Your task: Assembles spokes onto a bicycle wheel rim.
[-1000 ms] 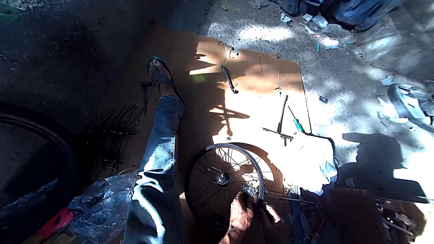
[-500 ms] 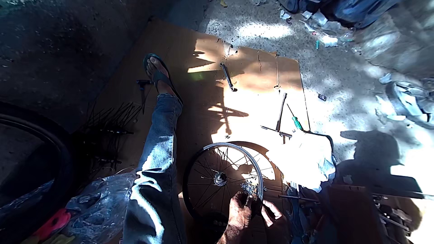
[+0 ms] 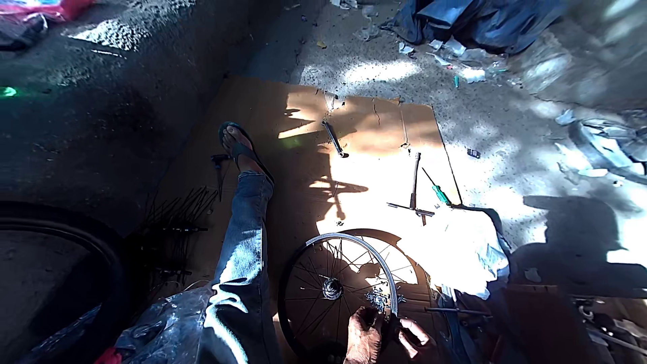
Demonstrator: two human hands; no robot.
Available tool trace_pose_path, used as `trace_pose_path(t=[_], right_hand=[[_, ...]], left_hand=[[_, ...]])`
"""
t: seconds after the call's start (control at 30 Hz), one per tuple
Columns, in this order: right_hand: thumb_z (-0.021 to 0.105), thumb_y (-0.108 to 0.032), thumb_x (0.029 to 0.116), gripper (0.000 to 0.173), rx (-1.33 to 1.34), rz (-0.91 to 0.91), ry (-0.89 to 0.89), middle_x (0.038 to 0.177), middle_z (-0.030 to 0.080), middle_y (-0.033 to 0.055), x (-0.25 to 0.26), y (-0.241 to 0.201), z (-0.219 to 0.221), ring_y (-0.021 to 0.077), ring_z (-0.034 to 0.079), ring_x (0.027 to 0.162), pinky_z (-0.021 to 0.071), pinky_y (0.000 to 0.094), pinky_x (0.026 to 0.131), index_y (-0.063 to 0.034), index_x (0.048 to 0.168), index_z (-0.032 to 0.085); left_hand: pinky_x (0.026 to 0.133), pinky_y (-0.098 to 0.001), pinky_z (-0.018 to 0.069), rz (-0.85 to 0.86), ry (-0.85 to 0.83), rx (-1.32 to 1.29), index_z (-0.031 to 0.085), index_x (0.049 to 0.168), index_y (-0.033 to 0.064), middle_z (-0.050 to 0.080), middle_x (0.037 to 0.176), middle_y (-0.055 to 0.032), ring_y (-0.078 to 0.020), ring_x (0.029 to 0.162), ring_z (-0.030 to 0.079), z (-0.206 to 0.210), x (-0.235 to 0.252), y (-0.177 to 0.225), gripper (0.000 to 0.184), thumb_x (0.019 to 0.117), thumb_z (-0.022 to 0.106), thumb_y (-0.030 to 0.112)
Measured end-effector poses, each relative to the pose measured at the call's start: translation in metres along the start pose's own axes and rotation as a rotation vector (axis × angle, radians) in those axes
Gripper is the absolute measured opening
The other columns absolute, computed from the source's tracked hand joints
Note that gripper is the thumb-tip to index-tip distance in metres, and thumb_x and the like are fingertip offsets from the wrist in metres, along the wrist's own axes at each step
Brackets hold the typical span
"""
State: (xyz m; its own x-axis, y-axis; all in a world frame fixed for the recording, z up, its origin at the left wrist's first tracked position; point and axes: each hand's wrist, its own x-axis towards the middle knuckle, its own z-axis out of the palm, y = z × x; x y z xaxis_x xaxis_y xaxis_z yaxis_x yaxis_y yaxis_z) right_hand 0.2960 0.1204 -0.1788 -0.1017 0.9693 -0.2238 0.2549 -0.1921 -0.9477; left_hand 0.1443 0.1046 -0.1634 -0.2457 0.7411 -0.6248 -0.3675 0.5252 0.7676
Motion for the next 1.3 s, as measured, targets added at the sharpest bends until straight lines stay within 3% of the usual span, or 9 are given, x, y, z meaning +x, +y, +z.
trace_pose_path(t=[0.13,0.27,0.33,0.43,0.67,0.8,0.93,1.13,1.3], right_hand=[[0.068,0.005,0.0862,0.019,-0.025,-0.007,-0.070,0.095,0.076,0.0083,0.000,-0.004,-0.002,0.0113,0.074,0.086,0.0628,0.0294,0.081,0.0050,0.105,0.072],[0.068,0.005,0.0861,0.020,-0.023,-0.066,-0.081,0.096,0.076,0.0094,-0.002,-0.005,0.001,0.0146,0.075,0.083,0.0642,0.0326,0.080,0.0044,0.106,0.071],[0.070,0.001,0.0864,0.020,-0.068,-0.073,-0.057,0.094,0.077,0.0060,-0.006,-0.013,0.004,0.0101,0.074,0.084,0.0628,0.0292,0.081,0.0023,0.106,0.071],[0.067,-0.002,0.0903,0.022,-0.087,-0.099,-0.058,0.096,0.076,0.0060,-0.011,-0.012,0.006,0.0123,0.073,0.082,0.0634,0.0318,0.078,0.0012,0.111,0.070],[0.067,-0.010,0.0931,0.015,-0.287,-0.279,-0.029,0.102,0.074,0.0067,-0.010,-0.007,0.008,0.0094,0.070,0.093,0.0599,0.0257,0.084,-0.0035,0.103,0.076],[0.067,-0.005,0.0913,0.025,-0.209,-0.173,-0.064,0.108,0.073,0.0092,-0.013,-0.017,0.009,0.0118,0.073,0.091,0.0630,0.0291,0.082,0.0009,0.115,0.071],[0.067,-0.003,0.0901,0.020,-0.142,-0.162,-0.084,0.104,0.074,0.0085,-0.012,-0.016,0.008,0.0115,0.073,0.091,0.0627,0.0291,0.083,0.0006,0.108,0.072],[0.068,-0.009,0.0914,0.014,-0.308,-0.344,-0.020,0.103,0.075,0.0053,-0.009,-0.011,0.008,0.0065,0.071,0.095,0.0601,0.0222,0.085,-0.0050,0.099,0.078],[0.072,-0.005,0.0874,0.017,-0.227,-0.285,-0.030,0.106,0.076,0.0080,-0.012,-0.018,0.005,0.0079,0.073,0.092,0.0622,0.0230,0.082,-0.0015,0.103,0.077]], left_hand=[[0.090,-0.0484,0.0568,0.023,-0.048,0.811,0.070,0.116,0.0084,0.073,0.109,-0.0107,-0.0254,0.103,0.071,-0.005,-0.016,0.040,0.037,0.1022,0.055,0.039],[0.105,-0.0538,0.0490,0.845,-0.045,1.314,0.075,0.109,0.0114,0.073,0.115,-0.0094,-0.0287,0.115,0.067,-0.009,-0.012,0.038,0.023,0.0966,0.057,0.017],[0.113,-0.0563,0.0408,0.748,-0.289,1.323,0.072,0.114,0.0083,0.072,0.118,-0.0106,-0.0296,0.121,0.064,-0.014,-0.004,0.051,0.026,0.0997,0.052,0.016],[0.109,-0.0493,0.0442,0.484,-0.533,1.155,0.070,0.113,0.0096,0.070,0.117,-0.0101,-0.0265,0.119,0.062,-0.024,0.012,0.068,0.029,0.0941,0.059,0.030],[0.101,-0.0472,0.0499,0.570,-0.678,0.976,0.073,0.100,0.0068,0.072,0.104,-0.0111,-0.0263,0.104,0.067,-0.038,0.035,0.063,0.019,0.0948,0.066,0.023],[0.107,-0.0443,0.0456,0.624,-0.777,1.052,0.073,0.108,0.0031,0.070,0.111,-0.0156,-0.0295,0.112,0.065,-0.043,0.030,0.076,0.026,0.1038,0.056,0.022],[0.114,-0.0491,0.0400,0.506,-0.806,1.261,0.066,0.130,0.0033,0.065,0.131,-0.0202,-0.0364,0.128,0.058,-0.037,0.008,0.103,0.037,0.1097,0.043,0.024],[0.111,-0.0476,0.0417,0.604,-0.644,1.160,0.067,0.114,0.0100,0.068,0.117,-0.0094,-0.0270,0.122,0.059,-0.040,0.019,0.067,0.027,0.1000,0.054,0.029],[0.110,-0.0436,0.0441,0.722,-0.592,1.135,0.072,0.110,0.0080,0.070,0.114,-0.0099,-0.0260,0.118,0.062,-0.043,0.020,0.063,0.030,0.1050,0.051,0.028]])
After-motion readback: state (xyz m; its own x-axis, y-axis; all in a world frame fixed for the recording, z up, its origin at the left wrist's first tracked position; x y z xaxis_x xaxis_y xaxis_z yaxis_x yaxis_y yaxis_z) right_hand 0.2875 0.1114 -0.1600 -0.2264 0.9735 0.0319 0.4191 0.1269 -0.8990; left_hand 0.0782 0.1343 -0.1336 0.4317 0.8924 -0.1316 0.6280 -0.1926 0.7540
